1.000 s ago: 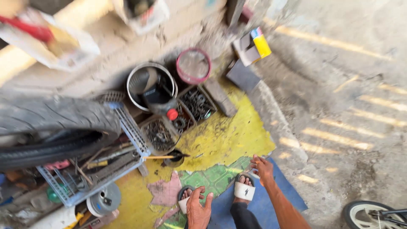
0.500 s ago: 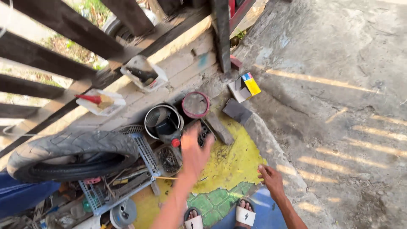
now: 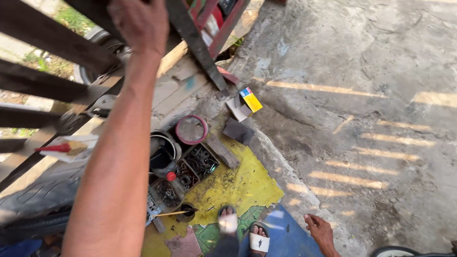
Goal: The person carries a bicycle freewheel sprocket across the workshop and hangs it on a rack among inner tubes, then rummages through a toolbox and picks up wrenches and pliers from the floor. They later handle a bicycle chain, carry a small box to the parked bicycles, and reposition a white bicycle.
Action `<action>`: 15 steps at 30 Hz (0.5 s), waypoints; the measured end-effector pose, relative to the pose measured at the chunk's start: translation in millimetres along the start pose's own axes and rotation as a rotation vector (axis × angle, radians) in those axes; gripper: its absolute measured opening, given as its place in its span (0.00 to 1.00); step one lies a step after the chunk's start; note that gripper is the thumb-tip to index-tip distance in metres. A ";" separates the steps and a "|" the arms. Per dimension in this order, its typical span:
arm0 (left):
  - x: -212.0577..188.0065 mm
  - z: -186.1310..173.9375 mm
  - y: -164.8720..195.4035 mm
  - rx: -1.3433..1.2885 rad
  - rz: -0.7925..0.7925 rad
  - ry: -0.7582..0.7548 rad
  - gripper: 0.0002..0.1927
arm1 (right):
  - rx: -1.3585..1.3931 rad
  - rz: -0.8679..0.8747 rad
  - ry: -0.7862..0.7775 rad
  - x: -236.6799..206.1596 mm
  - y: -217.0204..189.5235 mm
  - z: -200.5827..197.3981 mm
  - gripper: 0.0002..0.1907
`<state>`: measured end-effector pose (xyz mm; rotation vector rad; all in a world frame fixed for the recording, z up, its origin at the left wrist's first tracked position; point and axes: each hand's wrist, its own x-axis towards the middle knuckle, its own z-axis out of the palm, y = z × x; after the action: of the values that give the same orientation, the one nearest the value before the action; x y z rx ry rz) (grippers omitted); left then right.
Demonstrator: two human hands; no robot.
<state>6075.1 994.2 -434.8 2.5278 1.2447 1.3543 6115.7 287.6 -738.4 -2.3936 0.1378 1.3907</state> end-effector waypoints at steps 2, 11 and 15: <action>2.7 -3.4 1.0 -0.175 0.064 0.055 0.24 | -0.091 -0.039 0.026 16.8 -8.0 -8.2 0.31; 6.2 -26.4 14.3 -0.168 0.121 -0.036 0.15 | -0.153 -0.468 0.170 105.7 -143.1 32.7 0.30; -0.1 -26.0 2.6 -0.096 0.152 -0.103 0.11 | -0.160 -0.503 0.171 158.6 -251.0 65.0 0.32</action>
<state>6058.3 983.7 -417.6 2.6332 0.9651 1.2582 6209.5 559.4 -836.8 -2.4365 -0.5156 0.9938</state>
